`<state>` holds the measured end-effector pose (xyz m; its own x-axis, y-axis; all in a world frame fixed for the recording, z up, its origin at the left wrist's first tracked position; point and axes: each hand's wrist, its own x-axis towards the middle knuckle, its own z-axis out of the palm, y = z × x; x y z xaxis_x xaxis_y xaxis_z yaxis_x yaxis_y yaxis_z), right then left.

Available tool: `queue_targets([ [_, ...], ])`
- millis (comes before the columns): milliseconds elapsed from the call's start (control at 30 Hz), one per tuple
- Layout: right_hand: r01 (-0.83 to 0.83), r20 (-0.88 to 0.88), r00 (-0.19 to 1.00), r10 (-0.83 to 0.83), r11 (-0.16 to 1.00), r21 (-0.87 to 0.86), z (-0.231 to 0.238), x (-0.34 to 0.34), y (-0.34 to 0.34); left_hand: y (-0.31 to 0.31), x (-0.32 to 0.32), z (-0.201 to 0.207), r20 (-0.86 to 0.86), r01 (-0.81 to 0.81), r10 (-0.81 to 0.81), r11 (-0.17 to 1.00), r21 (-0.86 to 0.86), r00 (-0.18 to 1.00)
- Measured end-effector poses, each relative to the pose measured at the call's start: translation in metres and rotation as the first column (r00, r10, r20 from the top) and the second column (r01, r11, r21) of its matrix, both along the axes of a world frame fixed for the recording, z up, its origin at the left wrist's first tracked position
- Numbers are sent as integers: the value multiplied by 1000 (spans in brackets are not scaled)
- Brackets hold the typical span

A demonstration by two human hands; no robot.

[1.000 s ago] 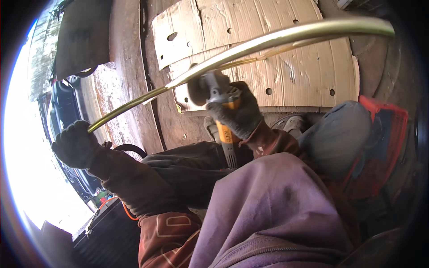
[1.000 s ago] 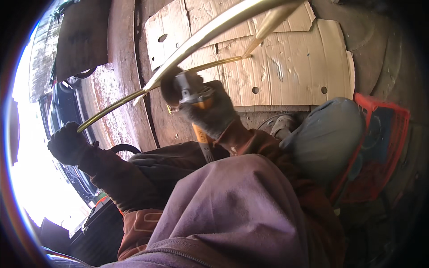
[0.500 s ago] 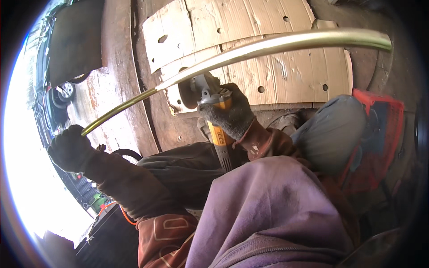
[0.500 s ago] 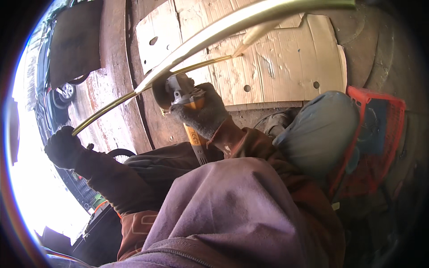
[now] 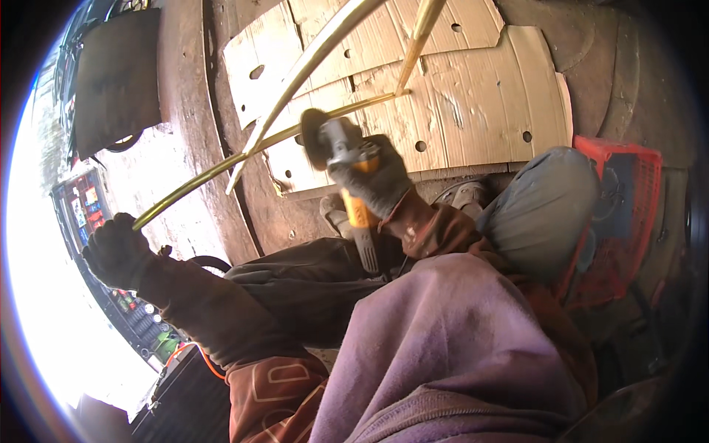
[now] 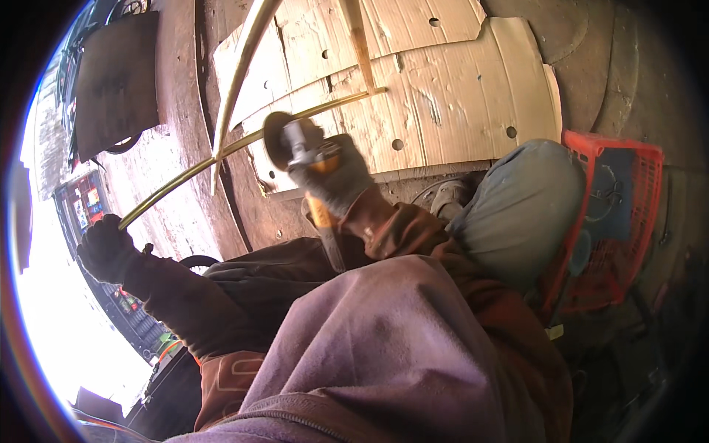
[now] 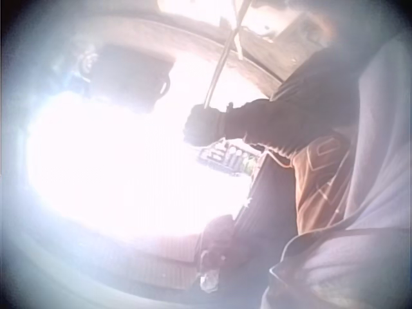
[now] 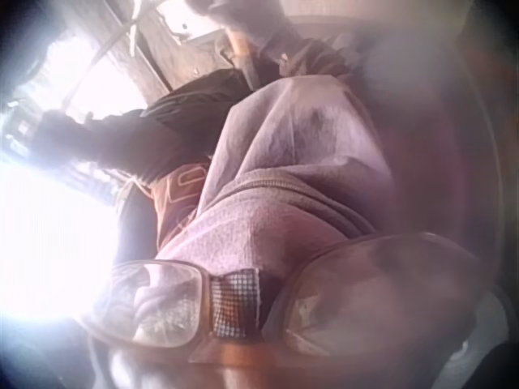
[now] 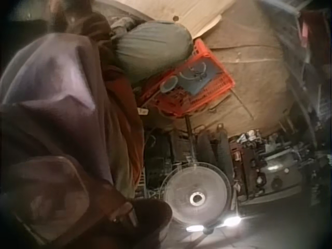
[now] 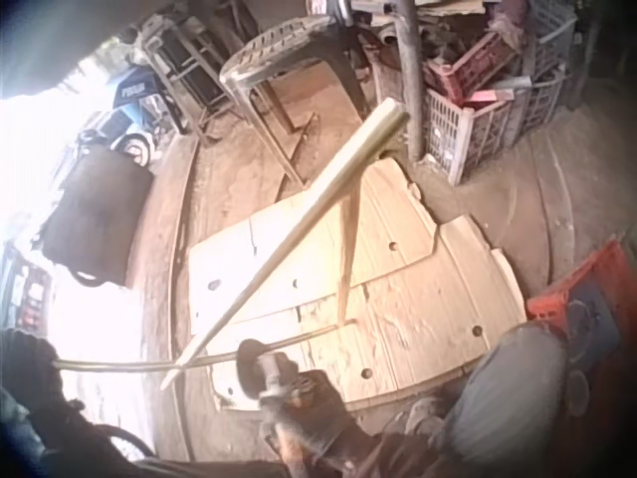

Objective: The person uses a handheld angle grinder to smooth and polish the welded joints and surfaces of a gold-colored metal frame while holding it with a gloved hand.

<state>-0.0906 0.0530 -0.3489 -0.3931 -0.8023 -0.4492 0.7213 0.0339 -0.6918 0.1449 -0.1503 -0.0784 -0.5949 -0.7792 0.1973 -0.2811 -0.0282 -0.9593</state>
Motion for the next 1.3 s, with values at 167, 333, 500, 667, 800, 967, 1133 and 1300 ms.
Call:
queue_targets([
  [167, 159, 137, 972, -189, 966, 203, -55, -30, 1, -3, 18, -7, -11, 126, -125, 992, 18, 992],
  [333, 13, 47, 999, -13, 1000, -10, -2, 1, -4, -12, 17, -10, -55, 112, -110, 993, 23, 992],
  [500, 56, 231, 971, -59, 998, 20, -21, -11, -4, -8, 19, -7, -59, 108, -104, 993, 54, 993],
  [667, 61, 141, 986, -86, 984, 169, -41, -34, 1, -11, 17, -10, -82, 216, -210, 973, 79, 974],
  [800, -47, 33, 998, 49, 997, -53, 18, 5, -6, -15, 26, -7, -96, 237, -230, 969, 64, 968],
  [967, 88, 52, 995, -90, 995, 41, -21, 1, -5, -7, 18, -4, -18, 131, -130, 989, 66, 991],
  [1133, 81, 93, 991, -94, 988, 133, -40, -28, 1, -12, 19, -5, -144, 290, -270, 945, 150, 952],
  [1300, -53, -56, 997, 47, 990, -127, 16, 23, -8, -19, 36, -4, -192, 321, -281, 920, 223, 940],
])
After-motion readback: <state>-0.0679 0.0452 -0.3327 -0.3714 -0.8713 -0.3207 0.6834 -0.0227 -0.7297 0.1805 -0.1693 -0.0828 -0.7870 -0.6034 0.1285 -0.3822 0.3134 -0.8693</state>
